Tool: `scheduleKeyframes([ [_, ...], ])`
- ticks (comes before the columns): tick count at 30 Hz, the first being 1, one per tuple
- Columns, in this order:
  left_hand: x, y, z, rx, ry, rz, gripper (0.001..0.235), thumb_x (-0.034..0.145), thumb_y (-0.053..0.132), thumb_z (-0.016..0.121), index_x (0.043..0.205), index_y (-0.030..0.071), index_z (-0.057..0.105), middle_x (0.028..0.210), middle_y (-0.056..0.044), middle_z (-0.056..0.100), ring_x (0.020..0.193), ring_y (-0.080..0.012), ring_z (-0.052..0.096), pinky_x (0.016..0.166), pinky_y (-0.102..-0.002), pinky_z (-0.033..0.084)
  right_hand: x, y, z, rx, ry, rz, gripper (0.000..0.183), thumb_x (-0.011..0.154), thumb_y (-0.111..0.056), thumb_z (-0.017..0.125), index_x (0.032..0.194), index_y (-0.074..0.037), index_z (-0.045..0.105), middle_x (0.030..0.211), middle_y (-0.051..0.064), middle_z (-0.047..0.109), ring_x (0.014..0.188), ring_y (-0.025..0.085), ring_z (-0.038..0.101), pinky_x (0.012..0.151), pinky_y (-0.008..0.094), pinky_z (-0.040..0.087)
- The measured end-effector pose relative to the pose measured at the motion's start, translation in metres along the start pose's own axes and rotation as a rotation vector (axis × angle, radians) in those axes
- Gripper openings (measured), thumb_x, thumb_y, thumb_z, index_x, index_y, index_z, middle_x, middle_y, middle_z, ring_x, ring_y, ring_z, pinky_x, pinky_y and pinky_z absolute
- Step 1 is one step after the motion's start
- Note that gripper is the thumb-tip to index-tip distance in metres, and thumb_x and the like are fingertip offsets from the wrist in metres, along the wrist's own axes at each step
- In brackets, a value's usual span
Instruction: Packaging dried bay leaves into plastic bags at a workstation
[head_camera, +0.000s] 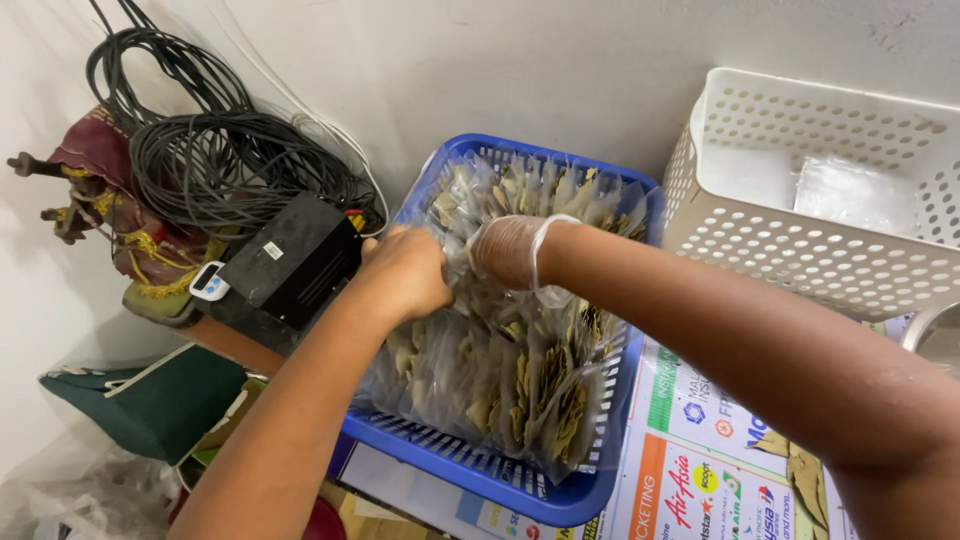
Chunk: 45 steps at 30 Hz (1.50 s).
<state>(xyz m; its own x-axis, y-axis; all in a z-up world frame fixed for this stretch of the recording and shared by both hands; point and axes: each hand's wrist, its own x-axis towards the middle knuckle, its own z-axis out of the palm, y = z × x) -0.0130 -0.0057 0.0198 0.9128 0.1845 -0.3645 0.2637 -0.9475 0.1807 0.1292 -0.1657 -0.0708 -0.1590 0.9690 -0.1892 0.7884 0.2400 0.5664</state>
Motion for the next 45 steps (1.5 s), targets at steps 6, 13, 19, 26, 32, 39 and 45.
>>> scheduleKeyframes([
  [6, -0.017, 0.007, -0.027, 0.023, 0.120, 0.072, 0.054, 0.083, 0.038, 0.071, 0.133, 0.019, 0.065, 0.130, -0.013, 0.064, 0.130, -0.0352, 0.055, 0.104, -0.055, 0.049, -0.012, 0.017, -0.038, 0.139, -0.047, 0.105, 0.026, 0.098, -0.017, 0.047, 0.103, -0.011, 0.071, 0.088, 0.003, 0.073, 0.089, 0.019, 0.070, 0.082, 0.033, 0.057],
  [13, 0.015, 0.021, -0.029, 0.127, 0.097, 0.170, 0.035, 0.086, 0.031, 0.065, 0.115, 0.013, 0.073, 0.114, -0.015, 0.073, 0.119, -0.0375, 0.065, 0.097, -0.050, 0.055, -0.070, 0.038, -0.103, 0.684, -0.295, 0.517, 0.021, 0.096, -0.043, 0.064, 0.115, -0.040, 0.072, 0.098, -0.015, 0.074, 0.092, 0.012, 0.071, 0.077, 0.030, 0.057],
  [19, 0.003, 0.081, -0.060, 0.249, 0.072, 0.216, 0.032, 0.087, 0.019, 0.056, 0.102, 0.002, 0.079, 0.099, -0.019, 0.077, 0.104, -0.0385, 0.072, 0.090, -0.052, 0.058, -0.190, 0.030, -0.157, 0.707, -0.101, 0.650, 0.020, 0.093, -0.036, 0.068, 0.112, -0.032, 0.071, 0.102, -0.004, 0.069, 0.103, 0.021, 0.069, 0.086, 0.039, 0.059],
  [26, -0.007, 0.177, -0.071, 0.303, 0.177, 0.355, 0.035, 0.096, 0.038, 0.059, 0.098, 0.007, 0.073, 0.105, -0.019, 0.072, 0.099, -0.0441, 0.067, 0.079, -0.054, 0.055, -0.300, 0.000, -0.198, 0.926, 0.057, 0.956, 0.037, 0.098, -0.031, 0.053, 0.129, -0.016, 0.068, 0.126, 0.007, 0.071, 0.105, 0.024, 0.073, 0.087, 0.039, 0.064],
  [32, 0.044, 0.268, -0.049, 0.197, 0.486, 0.584, 0.022, 0.091, 0.019, 0.055, 0.099, 0.008, 0.072, 0.101, -0.016, 0.069, 0.094, -0.0407, 0.068, 0.076, -0.056, 0.057, -0.394, -0.065, -0.237, 0.607, -0.018, 1.060, 0.037, 0.091, -0.043, 0.059, 0.122, -0.029, 0.073, 0.120, 0.000, 0.076, 0.100, 0.024, 0.076, 0.081, 0.043, 0.063],
  [39, 0.141, 0.361, -0.038, 0.324, -0.109, 0.169, 0.061, 0.090, 0.066, 0.063, 0.122, 0.015, 0.070, 0.113, 0.000, 0.076, 0.107, -0.0210, 0.069, 0.096, -0.038, 0.049, -0.480, -0.141, -0.252, 0.624, 0.497, 1.252, 0.033, 0.079, -0.027, 0.070, 0.107, -0.011, 0.075, 0.108, 0.005, 0.081, 0.096, 0.021, 0.080, 0.089, 0.033, 0.059],
  [45, 0.201, 0.409, 0.011, 0.557, -0.344, 0.236, 0.089, 0.088, 0.061, 0.069, 0.153, 0.006, 0.045, 0.161, -0.011, 0.039, 0.144, -0.0360, 0.040, 0.117, -0.051, 0.038, -0.517, -0.191, -0.247, 0.723, 0.674, 1.524, 0.029, 0.088, -0.010, 0.060, 0.112, 0.003, 0.071, 0.114, 0.015, 0.076, 0.110, 0.024, 0.075, 0.096, 0.032, 0.060],
])
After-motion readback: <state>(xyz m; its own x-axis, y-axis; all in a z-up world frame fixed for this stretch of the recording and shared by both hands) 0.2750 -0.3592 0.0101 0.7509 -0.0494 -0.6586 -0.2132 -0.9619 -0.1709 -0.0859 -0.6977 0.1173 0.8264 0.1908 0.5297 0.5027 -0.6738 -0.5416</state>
